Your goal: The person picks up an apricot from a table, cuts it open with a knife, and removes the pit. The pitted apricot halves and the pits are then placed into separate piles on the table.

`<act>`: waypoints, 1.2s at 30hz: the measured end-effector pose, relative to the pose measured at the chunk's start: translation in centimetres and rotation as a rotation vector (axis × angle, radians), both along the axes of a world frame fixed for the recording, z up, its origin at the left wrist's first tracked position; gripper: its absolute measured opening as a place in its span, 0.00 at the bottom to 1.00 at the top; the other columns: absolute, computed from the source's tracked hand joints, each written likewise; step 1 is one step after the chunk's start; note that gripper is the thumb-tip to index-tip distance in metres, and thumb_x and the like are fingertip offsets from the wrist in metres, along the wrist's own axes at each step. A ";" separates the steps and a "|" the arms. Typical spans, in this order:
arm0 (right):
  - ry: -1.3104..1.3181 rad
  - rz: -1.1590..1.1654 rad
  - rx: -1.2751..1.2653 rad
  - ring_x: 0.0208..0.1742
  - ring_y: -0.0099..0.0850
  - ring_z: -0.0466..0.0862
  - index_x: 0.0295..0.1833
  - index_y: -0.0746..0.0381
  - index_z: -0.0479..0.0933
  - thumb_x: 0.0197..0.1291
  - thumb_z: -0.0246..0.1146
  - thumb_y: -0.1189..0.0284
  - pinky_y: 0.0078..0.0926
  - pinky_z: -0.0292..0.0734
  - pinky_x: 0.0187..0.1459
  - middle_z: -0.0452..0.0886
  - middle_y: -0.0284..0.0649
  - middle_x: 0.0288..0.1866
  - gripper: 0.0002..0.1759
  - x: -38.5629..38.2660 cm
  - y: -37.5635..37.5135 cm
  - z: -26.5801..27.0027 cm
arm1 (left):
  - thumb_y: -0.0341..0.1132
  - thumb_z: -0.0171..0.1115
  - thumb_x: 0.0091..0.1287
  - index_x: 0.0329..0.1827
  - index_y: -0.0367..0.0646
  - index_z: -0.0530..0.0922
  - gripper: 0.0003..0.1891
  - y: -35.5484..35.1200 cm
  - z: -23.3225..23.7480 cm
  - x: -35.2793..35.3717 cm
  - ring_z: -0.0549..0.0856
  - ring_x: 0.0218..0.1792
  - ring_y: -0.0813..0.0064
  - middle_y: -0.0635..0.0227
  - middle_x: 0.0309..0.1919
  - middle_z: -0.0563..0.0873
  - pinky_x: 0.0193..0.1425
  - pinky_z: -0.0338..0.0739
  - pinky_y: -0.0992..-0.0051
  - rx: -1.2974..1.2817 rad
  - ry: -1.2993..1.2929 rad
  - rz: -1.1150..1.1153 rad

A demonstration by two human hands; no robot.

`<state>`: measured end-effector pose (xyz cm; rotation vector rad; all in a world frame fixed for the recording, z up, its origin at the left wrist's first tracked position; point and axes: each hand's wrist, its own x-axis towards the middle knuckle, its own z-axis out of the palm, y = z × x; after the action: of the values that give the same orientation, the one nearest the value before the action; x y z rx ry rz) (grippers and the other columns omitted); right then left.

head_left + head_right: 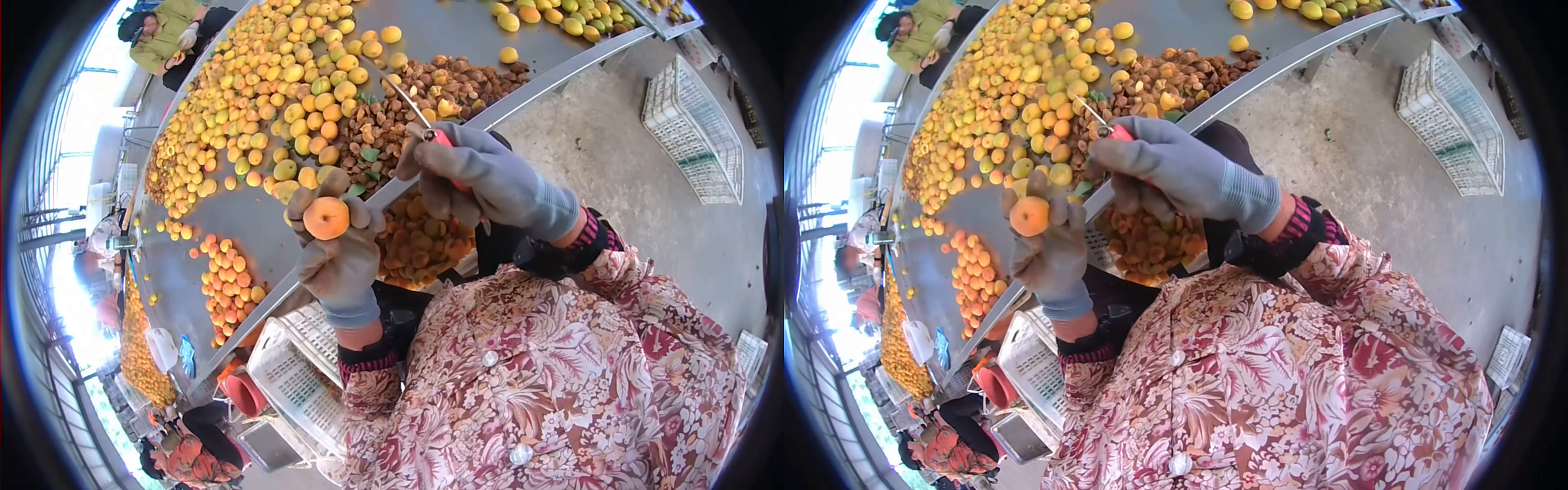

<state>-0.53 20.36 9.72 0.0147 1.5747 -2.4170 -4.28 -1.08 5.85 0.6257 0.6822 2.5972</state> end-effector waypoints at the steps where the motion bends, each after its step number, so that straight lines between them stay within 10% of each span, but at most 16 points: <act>1: 0.047 0.004 -0.072 0.12 0.15 0.71 0.41 0.63 0.76 0.64 0.56 0.53 0.11 0.62 0.12 0.78 0.32 0.20 0.21 0.2 -0.1 0.3 | 0.28 0.51 0.54 0.66 0.49 0.65 0.31 0.3 0.1 0.0 0.77 0.44 0.61 0.49 0.61 0.71 0.44 0.71 0.61 0.006 -0.015 0.074; 14: -0.256 0.619 0.200 0.11 0.21 0.68 0.42 0.59 0.76 0.64 0.54 0.50 0.17 0.61 0.12 0.70 0.32 0.15 0.22 3.0 0.7 1.7 | 0.30 0.52 0.54 0.66 0.47 0.65 0.31 0.6 -0.1 -0.2 0.79 0.46 0.61 0.47 0.60 0.72 0.49 0.75 0.59 -0.007 0.012 0.001; 21: -0.463 0.614 -0.071 0.09 0.17 0.65 0.46 0.64 0.76 0.67 0.52 0.56 0.15 0.56 0.10 0.72 0.34 0.14 0.21 2.9 0.8 1.7 | 0.30 0.51 0.57 0.67 0.42 0.63 0.30 0.4 0.0 0.5 0.82 0.46 0.59 0.42 0.57 0.72 0.49 0.79 0.59 -0.050 -0.091 0.030; 36: -0.393 0.493 0.249 0.11 0.19 0.68 0.41 0.59 0.69 0.65 0.53 0.51 0.16 0.61 0.12 0.72 0.33 0.16 0.20 2.5 -1.2 0.7 | 0.33 0.50 0.61 0.67 0.40 0.60 0.28 1.8 -1.0 1.1 0.78 0.44 0.64 0.51 0.51 0.76 0.50 0.75 0.66 -0.269 -0.088 0.231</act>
<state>1.99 19.14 10.38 0.1241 1.4715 -1.7140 -3.22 0.75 4.85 0.3655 1.1086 2.6518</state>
